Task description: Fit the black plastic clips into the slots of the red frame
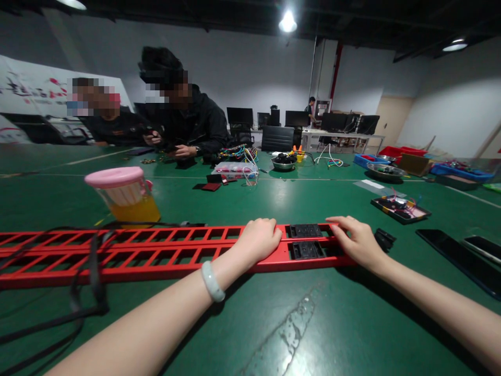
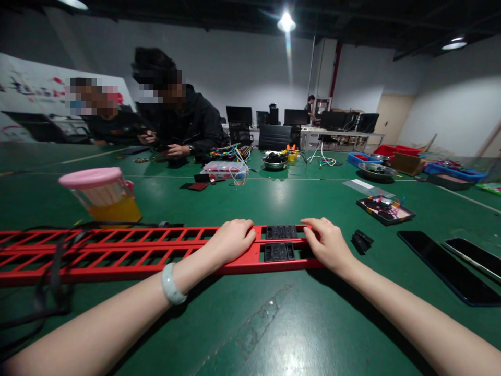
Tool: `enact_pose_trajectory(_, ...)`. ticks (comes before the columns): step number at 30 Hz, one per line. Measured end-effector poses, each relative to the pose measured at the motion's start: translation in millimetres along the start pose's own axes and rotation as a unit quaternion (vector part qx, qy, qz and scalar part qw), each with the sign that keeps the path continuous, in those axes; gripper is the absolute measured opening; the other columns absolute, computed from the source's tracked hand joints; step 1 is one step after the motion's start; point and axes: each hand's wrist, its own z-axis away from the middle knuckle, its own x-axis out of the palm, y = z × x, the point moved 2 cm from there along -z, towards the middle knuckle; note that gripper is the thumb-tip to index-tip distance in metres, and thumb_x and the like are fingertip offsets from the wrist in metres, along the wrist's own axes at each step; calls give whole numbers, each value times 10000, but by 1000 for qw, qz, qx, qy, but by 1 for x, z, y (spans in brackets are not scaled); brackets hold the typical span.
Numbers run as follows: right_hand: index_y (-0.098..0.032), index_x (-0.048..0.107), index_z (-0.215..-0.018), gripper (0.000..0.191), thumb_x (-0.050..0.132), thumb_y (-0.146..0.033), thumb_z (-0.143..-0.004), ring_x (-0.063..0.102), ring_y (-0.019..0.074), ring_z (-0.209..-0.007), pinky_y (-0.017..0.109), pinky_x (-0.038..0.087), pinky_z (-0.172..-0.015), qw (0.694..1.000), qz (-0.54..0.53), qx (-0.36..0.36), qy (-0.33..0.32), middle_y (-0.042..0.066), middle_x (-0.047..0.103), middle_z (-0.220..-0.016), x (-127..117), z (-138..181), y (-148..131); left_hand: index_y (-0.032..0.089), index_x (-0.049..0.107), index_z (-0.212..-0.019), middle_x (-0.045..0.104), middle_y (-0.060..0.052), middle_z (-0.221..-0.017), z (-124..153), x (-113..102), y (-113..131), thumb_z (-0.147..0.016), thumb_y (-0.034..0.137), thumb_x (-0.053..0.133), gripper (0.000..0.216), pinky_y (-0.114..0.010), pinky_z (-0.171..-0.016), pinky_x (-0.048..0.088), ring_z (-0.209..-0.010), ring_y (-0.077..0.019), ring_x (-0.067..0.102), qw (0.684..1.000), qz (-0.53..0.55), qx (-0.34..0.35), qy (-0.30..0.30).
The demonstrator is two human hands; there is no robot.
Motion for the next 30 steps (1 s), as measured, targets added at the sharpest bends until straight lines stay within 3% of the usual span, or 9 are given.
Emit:
enact_pose_trajectory(3, -181, 580, -1044, 308, 471, -284, -775, 533, 277, -832, 427, 419, -715, 979, 201, 39, 21, 142, 602, -886, -15, -4, 22, 158, 574, -806, 628, -87, -814, 0, 1, 0, -843, 322, 309, 314, -318, -726, 410, -782, -215, 581, 1000, 0, 3, 1)
enact_pose_trajectory(6, -188, 560, -1080, 380, 518, -350, -738, 520, 372, -875, 511, 404, -631, 924, 351, 151, 24, 215, 551, -988, -27, 0, 49, 159, 574, -808, 627, -88, -819, -1, 1, -1, -845, 324, 304, 318, -320, -730, 411, -789, -218, 581, 1000, 1, 7, 2)
enact_pose_trajectory(9, -176, 596, -990, 367, 519, -420, -726, 557, 392, -835, 547, 399, -567, 876, 388, 285, -31, 236, 562, -967, -28, 10, 78, 159, 573, -805, 630, -86, -819, -1, 1, -1, -845, 328, 309, 316, -320, -739, 410, -798, -217, 581, 1000, 0, 6, 2)
enact_pose_trajectory(11, -160, 629, -876, 325, 502, -424, -736, 598, 356, -752, 515, 417, -543, 868, 373, 317, -84, 224, 599, -860, -24, 15, 92, 160, 572, -799, 631, -83, -808, -1, 1, -1, -844, 324, 312, 311, -314, -728, 411, -789, -213, 582, 1000, -1, 5, 1)
enact_pose_trajectory(15, -159, 650, -760, 262, 460, -338, -773, 629, 289, -656, 413, 452, -542, 890, 336, 270, -148, 193, 621, -701, -16, 17, 96, 161, 569, -789, 630, -83, -801, -1, 1, -1, -842, 324, 308, 312, -312, -708, 412, -780, -216, 583, 1000, -2, 9, 4)
enact_pose_trajectory(19, -114, 632, -864, 264, 414, -238, -781, 636, 302, -717, 377, 459, -578, 887, 323, 251, -214, 214, 623, -790, -10, 12, 76, 162, 567, -783, 627, -83, -800, -2, 1, -1, -840, 325, 306, 313, -309, -697, 411, -772, -214, 581, 1000, -3, 9, 7)
enact_pose_trajectory(22, -103, 606, -905, 279, 412, -265, -788, 635, 303, -741, 357, 457, -600, 888, 299, 238, -255, 197, 611, -809, -6, 6, 60, 164, 563, -776, 626, -81, -795, -2, 2, -1, -838, 321, 305, 309, -307, -685, 410, -762, -213, 580, 1000, -4, 11, 9)
enact_pose_trajectory(26, -104, 578, -979, 337, 486, -342, -759, 634, 279, -709, 333, 448, -604, 906, 283, 219, -228, 223, 549, -951, -8, 2, 48, 165, 558, -770, 625, -81, -796, -2, 2, -1, -839, 323, 301, 310, -310, -688, 406, -771, -215, 579, 1000, -2, 14, 9)
enact_pose_trajectory(30, -138, 610, -900, 244, 541, -292, -724, 620, 234, -773, 287, 439, -661, 944, 216, 136, -208, 182, 529, -1012, -9, 1, 45, 164, 557, -764, 623, -79, -786, -1, 1, -1, -838, 319, 305, 305, -307, -691, 403, -767, -211, 577, 1000, -1, 13, 9)
